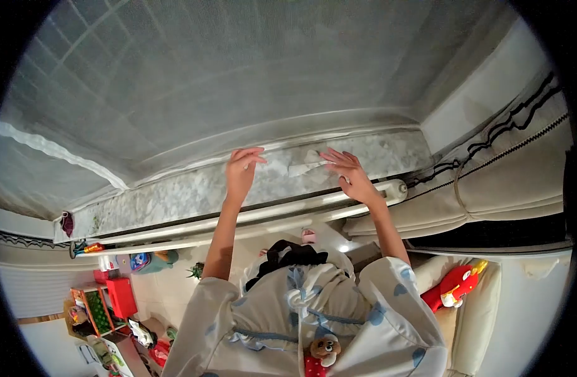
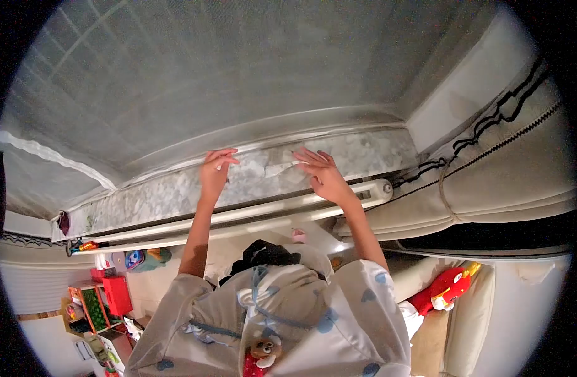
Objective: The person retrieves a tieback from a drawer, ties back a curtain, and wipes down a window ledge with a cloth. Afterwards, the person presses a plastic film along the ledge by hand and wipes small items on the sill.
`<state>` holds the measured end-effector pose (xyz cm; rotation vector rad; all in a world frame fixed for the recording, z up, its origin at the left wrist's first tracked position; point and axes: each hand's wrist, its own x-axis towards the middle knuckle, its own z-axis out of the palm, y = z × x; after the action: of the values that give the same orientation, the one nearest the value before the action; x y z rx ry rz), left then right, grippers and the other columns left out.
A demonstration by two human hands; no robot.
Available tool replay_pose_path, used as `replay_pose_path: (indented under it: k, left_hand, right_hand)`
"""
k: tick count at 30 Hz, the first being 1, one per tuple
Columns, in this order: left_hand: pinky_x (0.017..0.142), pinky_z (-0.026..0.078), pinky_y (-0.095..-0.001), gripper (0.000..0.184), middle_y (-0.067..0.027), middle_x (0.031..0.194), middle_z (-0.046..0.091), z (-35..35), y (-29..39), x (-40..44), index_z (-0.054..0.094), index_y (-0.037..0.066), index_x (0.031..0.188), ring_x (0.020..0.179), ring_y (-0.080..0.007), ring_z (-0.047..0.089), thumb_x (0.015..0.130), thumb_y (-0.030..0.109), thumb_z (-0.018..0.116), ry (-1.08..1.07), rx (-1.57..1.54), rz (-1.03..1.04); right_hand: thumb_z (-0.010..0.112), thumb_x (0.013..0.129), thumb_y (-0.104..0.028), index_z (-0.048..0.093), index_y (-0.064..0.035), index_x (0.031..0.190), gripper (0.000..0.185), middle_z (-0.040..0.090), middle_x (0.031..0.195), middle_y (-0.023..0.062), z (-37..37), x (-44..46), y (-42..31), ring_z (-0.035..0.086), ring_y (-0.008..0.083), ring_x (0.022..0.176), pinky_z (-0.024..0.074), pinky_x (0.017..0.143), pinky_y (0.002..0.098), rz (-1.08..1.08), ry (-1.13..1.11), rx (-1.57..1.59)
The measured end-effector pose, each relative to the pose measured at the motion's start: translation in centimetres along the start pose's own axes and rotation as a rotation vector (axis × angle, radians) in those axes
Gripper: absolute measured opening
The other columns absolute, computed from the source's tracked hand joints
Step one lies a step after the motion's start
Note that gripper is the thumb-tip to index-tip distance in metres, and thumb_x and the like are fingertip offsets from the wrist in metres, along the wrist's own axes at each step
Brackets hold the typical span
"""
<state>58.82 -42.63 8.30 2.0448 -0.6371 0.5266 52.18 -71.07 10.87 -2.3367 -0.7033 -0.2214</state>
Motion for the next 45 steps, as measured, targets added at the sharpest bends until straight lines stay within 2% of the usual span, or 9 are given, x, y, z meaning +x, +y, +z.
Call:
replay_pose_path:
  k: [11,15,17,27,33,35,37,39,45]
  left_hand:
    - [0.073,0.044,-0.0302,0.026,-0.0107,0.082,0.061,4.4,3.8,0.9,0.06,0.001,0.088,0.076,-0.0214,0.058,0.075,0.024,0.064,-0.387,-0.22,-0.143]
    - [0.063,0.045,-0.0274,0.026,-0.0102,0.078,0.06,4.2,4.1,1.6,0.058,-0.002,0.085,0.067,-0.0137,0.057,0.077,0.023,0.063,-0.475,-0.265,-0.435]
    - [0.057,0.042,-0.0242,0.026,-0.0065,0.076,0.06,4.4,4.0,1.8,0.057,-0.001,0.087,0.063,-0.0078,0.052,0.079,0.023,0.061,-0.483,-0.259,-0.52]
    - [0.058,0.04,-0.0218,0.025,0.0015,0.079,0.054,5.5,6.1,2.1,0.054,0.006,0.096,0.069,-0.0056,0.05,0.086,0.03,0.052,-0.414,-0.98,-0.993]
    - [0.06,0.038,-0.0197,0.025,0.0045,0.08,0.054,6.4,7.0,2.6,0.056,0.006,0.098,0.072,-0.0036,0.048,0.085,0.028,0.054,-0.573,-0.825,-0.79]
    - [0.06,0.037,-0.0191,0.023,0.0052,0.081,0.055,7.2,7.5,2.8,0.057,0.007,0.098,0.071,-0.0029,0.047,0.085,0.025,0.055,-0.658,-0.853,-0.726]
    - [0.064,0.038,-0.0198,0.022,0.0036,0.083,0.056,8.7,7.6,3.0,0.056,0.006,0.099,0.074,-0.0044,0.049,0.085,0.023,0.055,-0.694,-0.777,-0.701]
    - [0.067,0.04,-0.0205,0.021,0.002,0.086,0.058,10.8,7.3,2.6,0.056,0.005,0.1,0.078,-0.0059,0.052,0.086,0.02,0.054,-0.728,-0.704,-0.676]
    - [0.081,0.043,-0.0253,0.019,-0.0082,0.096,0.061,14.9,7.6,1.1,0.055,0.0,0.101,0.09,-0.014,0.058,0.085,0.003,0.046,-0.568,-0.626,-0.433]
  right_hand:
    - [0.056,0.075,-0.002,0.059,-0.0037,0.093,0.019,0.058,0.081,0.0071,-0.9,3.1,-2.2,0.054,0.0174,0.072,0.0432,0.067,0.0267,0.218,0.081,0.388]
    - [0.055,0.072,0.002,0.055,-0.0047,0.096,0.025,0.057,0.086,0.0118,-1.8,3.6,-1.1,0.056,0.0194,0.077,0.0454,0.066,0.03,0.419,0.1,0.238]
    - [0.056,0.071,0.003,0.051,-0.0049,0.1,0.031,0.054,0.091,0.0116,-0.5,3.9,-2.3,0.054,0.0245,0.081,0.044,0.069,0.0314,0.359,0.591,0.234]
    - [0.063,0.069,-0.007,0.051,-0.0061,0.104,0.037,0.053,0.102,0.0102,3.0,-0.1,-6.8,0.047,0.0274,0.098,0.033,0.087,0.0393,-0.116,0.23,-0.198]
    - [0.071,0.065,-0.012,0.056,-0.0037,0.099,0.037,0.055,0.102,0.0107,0.6,-0.5,-4.9,0.046,0.0264,0.102,0.0335,0.089,0.0359,0.331,0.778,0.143]
    - [0.069,0.07,-0.013,0.053,-0.0008,0.103,0.038,0.058,0.097,0.0083,0.8,-1.6,-1.5,0.051,0.0214,0.093,0.038,0.084,0.0331,0.316,0.734,0.068]
    - [0.066,0.074,-0.015,0.053,0.0004,0.099,0.032,0.059,0.082,0.0056,0.4,-2.6,0.6,0.054,0.0132,0.077,0.0418,0.074,0.0271,0.636,0.311,0.853]
    - [0.062,0.078,-0.016,0.053,-0.0006,0.092,0.023,0.058,0.072,0.0017,0.8,-4.2,2.9,0.052,0.0062,0.067,0.0421,0.061,0.0224,0.617,0.362,0.746]
    - [0.06,0.075,-0.011,0.052,-0.0016,0.094,0.022,0.059,0.078,0.0133,-6.8,-9.0,9.1,0.055,0.0311,0.067,0.0453,0.063,0.034,0.629,1.081,-0.479]
